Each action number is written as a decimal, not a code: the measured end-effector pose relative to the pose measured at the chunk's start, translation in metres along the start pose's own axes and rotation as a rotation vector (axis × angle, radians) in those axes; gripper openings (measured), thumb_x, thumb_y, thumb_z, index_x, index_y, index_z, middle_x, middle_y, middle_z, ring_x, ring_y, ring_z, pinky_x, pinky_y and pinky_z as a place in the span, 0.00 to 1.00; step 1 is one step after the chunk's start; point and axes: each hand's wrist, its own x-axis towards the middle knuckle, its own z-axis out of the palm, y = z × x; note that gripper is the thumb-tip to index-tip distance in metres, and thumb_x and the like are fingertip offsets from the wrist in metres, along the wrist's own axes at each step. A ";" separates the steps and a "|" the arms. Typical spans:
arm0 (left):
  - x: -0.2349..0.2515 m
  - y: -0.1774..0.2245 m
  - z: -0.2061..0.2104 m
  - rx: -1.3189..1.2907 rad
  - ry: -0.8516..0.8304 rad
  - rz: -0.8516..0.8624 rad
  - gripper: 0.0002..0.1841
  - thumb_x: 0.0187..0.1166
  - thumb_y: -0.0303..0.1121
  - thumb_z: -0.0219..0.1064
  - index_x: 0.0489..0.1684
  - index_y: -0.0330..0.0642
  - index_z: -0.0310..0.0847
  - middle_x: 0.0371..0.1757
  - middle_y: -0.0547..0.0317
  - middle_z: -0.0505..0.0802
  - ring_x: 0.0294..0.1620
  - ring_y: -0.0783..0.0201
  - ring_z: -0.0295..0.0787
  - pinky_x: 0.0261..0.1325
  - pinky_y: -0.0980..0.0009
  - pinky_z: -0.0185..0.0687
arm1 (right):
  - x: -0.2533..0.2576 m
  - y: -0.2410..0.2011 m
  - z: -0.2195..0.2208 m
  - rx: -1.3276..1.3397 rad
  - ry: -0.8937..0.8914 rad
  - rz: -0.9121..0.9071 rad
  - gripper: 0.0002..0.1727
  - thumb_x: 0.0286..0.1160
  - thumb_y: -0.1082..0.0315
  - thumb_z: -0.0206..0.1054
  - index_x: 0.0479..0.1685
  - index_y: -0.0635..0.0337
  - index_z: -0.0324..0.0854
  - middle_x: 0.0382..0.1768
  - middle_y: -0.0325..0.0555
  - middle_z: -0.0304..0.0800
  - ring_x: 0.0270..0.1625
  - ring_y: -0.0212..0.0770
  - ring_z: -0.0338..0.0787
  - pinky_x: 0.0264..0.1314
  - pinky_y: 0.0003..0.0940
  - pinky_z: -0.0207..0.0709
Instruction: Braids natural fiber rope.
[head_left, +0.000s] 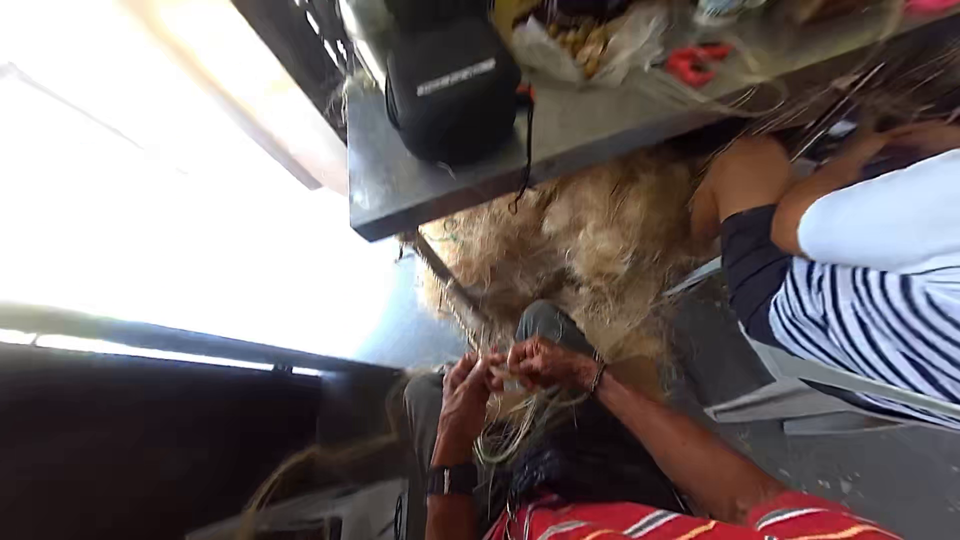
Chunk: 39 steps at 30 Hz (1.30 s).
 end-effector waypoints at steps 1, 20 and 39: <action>-0.001 0.003 0.001 0.002 0.005 0.009 0.12 0.86 0.26 0.50 0.42 0.36 0.81 0.39 0.52 0.96 0.27 0.69 0.89 0.35 0.73 0.87 | -0.002 -0.003 0.000 0.007 -0.015 -0.004 0.07 0.85 0.67 0.61 0.44 0.60 0.82 0.18 0.35 0.82 0.14 0.25 0.72 0.15 0.21 0.62; -0.002 0.007 0.014 -0.201 -0.012 0.094 0.07 0.78 0.26 0.62 0.30 0.41 0.85 0.22 0.58 0.89 0.14 0.75 0.77 0.19 0.79 0.75 | -0.005 -0.043 -0.005 -0.230 -0.221 -0.046 0.10 0.80 0.70 0.64 0.32 0.62 0.86 0.24 0.35 0.90 0.23 0.24 0.81 0.28 0.24 0.74; -0.005 0.000 0.013 -0.113 0.001 0.176 0.06 0.83 0.28 0.59 0.38 0.41 0.81 0.20 0.68 0.81 0.15 0.77 0.69 0.21 0.80 0.66 | 0.002 -0.031 0.000 -0.335 -0.009 -0.031 0.05 0.71 0.68 0.71 0.38 0.59 0.90 0.27 0.36 0.91 0.25 0.29 0.84 0.31 0.27 0.80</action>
